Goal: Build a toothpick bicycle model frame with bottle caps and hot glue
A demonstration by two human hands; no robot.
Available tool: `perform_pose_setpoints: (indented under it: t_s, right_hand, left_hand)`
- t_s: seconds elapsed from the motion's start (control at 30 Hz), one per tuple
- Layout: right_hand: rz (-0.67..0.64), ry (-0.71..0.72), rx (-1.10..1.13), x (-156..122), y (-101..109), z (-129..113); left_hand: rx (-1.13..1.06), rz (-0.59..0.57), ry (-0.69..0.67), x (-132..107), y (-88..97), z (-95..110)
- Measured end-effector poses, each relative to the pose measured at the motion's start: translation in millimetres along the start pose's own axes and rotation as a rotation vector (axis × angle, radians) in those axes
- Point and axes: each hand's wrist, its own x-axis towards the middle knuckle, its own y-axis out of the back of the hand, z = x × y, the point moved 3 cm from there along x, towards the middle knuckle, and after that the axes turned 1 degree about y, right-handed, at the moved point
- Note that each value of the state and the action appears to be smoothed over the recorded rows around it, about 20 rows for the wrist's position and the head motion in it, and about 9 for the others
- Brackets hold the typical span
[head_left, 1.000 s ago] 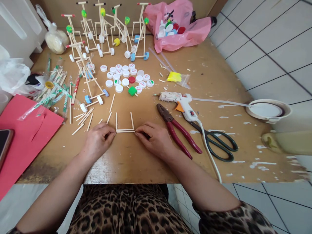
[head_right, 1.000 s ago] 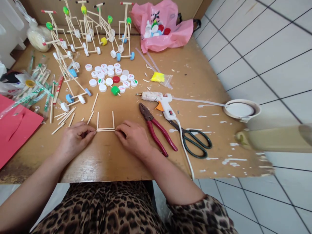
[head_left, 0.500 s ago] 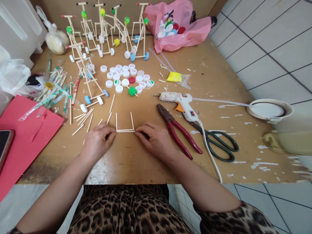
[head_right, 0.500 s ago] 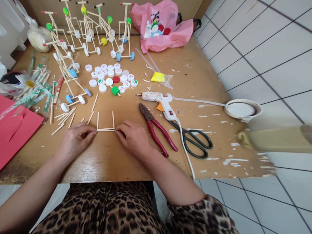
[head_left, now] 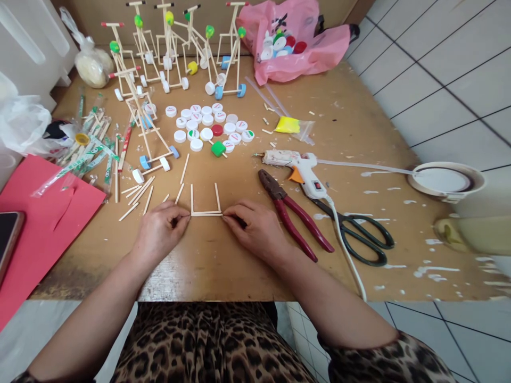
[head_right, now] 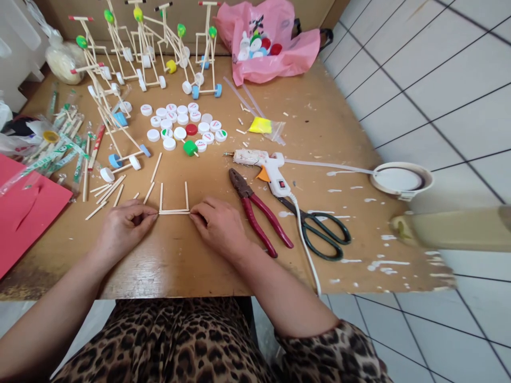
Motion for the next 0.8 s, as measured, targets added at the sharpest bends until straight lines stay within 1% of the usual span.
perform_pose_setpoints:
  t_s: [0.2,0.47,0.8]
  right_hand:
    - [0.009,0.005,0.006,0.2,0.3,-0.9]
    - [0.008,0.005,0.001,0.3,0.7,-1.8]
    - [0.001,0.004,0.032,-1.0,0.4,-1.2]
  left_hand:
    - [0.006,-0.001,-0.001,0.2,0.0,0.5]
    - [0.025,-0.003,-0.034,-0.3,0.8,1.4]
    - [0.031,-0.003,-0.025,1.0,4.4,4.8]
